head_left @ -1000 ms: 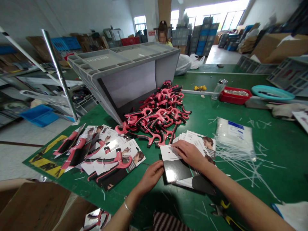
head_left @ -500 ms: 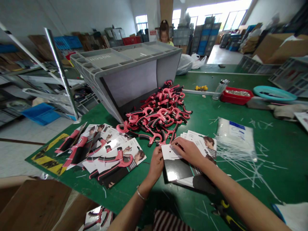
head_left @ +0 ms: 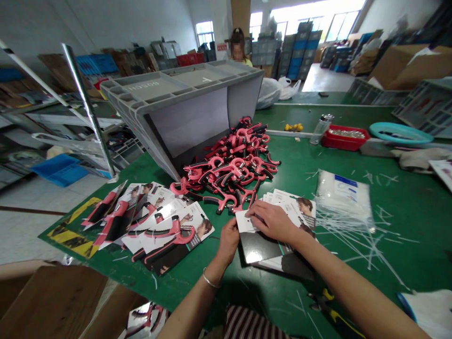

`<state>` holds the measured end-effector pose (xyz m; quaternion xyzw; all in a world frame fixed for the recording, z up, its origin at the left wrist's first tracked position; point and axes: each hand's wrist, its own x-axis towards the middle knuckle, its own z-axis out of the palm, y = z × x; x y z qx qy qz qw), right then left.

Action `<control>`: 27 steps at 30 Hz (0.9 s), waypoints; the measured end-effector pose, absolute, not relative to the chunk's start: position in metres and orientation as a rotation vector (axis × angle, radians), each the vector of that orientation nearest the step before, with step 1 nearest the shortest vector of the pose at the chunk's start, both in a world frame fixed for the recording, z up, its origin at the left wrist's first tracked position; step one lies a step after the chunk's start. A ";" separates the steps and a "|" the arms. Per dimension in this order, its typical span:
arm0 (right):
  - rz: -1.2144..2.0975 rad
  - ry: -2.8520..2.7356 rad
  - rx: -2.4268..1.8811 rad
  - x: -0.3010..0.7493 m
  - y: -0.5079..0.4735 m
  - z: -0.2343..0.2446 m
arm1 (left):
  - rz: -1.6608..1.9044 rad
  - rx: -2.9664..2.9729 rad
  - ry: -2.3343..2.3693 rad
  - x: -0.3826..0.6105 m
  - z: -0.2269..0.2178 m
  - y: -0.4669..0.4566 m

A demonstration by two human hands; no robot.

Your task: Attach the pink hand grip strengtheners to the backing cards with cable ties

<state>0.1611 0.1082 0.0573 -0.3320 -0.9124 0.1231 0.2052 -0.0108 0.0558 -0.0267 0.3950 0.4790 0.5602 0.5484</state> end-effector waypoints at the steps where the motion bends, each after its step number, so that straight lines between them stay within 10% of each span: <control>1: 0.359 -2.542 -0.930 0.161 0.108 0.058 | 1.337 0.924 1.132 -0.011 -0.028 0.057; 27: 0.740 -2.275 -0.886 0.168 0.109 0.063 | 1.023 1.166 1.160 -0.039 0.027 0.098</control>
